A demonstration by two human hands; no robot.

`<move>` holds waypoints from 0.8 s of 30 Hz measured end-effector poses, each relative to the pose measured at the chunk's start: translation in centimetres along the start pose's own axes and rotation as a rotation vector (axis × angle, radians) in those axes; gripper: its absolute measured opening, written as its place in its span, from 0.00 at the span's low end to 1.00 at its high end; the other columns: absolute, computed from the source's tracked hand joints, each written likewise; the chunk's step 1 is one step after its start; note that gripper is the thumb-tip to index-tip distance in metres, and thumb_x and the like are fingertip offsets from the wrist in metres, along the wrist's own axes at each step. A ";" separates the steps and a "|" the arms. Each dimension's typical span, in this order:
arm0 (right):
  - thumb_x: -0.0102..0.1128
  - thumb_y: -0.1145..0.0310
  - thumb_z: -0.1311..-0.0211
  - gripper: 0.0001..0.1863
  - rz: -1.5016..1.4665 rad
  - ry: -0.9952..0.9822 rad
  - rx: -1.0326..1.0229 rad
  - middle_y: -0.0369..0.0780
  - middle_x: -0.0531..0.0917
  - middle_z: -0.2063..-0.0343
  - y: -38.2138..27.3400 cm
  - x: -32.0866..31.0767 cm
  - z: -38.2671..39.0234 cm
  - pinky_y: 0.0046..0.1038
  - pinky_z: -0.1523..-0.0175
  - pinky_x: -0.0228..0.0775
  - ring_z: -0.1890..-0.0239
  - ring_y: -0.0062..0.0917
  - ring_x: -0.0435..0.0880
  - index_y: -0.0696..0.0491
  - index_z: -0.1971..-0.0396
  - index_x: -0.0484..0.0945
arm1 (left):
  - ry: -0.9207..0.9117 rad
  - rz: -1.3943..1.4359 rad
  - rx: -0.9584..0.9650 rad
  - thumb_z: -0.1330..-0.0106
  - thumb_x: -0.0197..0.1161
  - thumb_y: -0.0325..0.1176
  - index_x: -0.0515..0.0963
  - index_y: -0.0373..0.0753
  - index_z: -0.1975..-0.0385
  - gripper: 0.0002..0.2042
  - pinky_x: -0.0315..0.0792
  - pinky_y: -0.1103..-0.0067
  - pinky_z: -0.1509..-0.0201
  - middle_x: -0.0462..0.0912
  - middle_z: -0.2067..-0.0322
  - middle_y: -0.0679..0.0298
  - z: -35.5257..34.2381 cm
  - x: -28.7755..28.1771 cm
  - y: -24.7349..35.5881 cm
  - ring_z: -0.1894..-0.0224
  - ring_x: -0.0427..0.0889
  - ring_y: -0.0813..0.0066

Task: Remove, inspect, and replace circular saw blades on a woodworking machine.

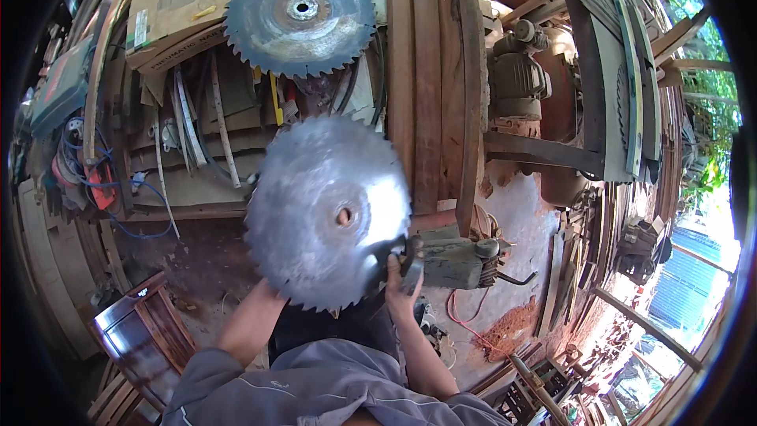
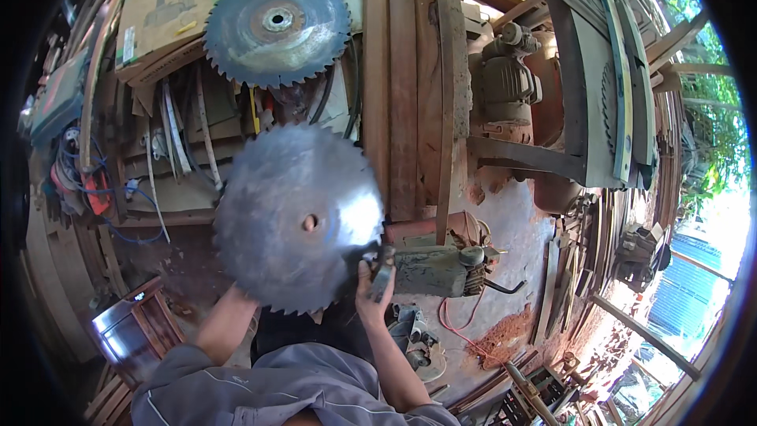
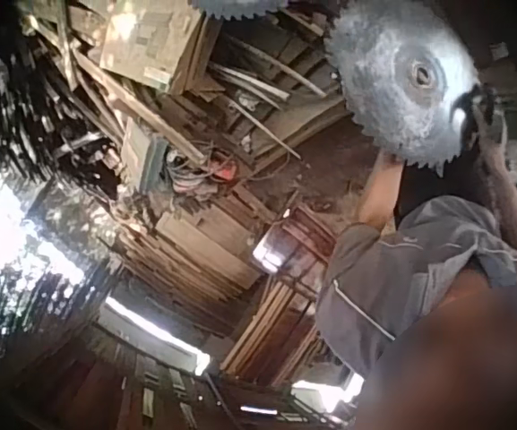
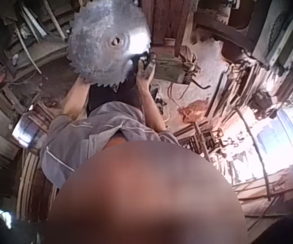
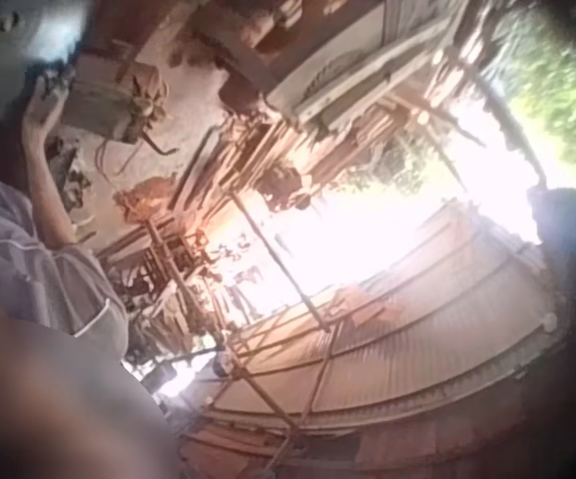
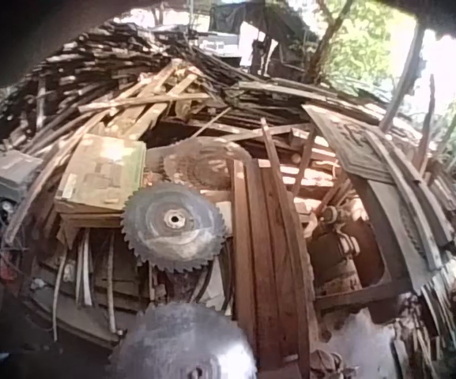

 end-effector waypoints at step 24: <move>0.63 0.66 0.35 0.20 -0.093 0.105 -0.014 0.38 0.78 0.60 1.0 1.1 -6.6 0.25 0.53 0.68 0.62 0.21 0.74 0.60 0.49 0.72 | 0.040 -0.012 0.262 0.29 0.45 0.58 0.71 0.40 0.42 0.29 0.71 0.61 0.42 0.77 0.46 0.60 -8.1 5.8 1.8 0.47 0.77 0.61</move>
Point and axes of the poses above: each hand's wrist, its own z-axis away from the middle knuckle, its own x-axis out of the palm, y = z × x, the point moved 1 cm from there along -z, towards the middle knuckle
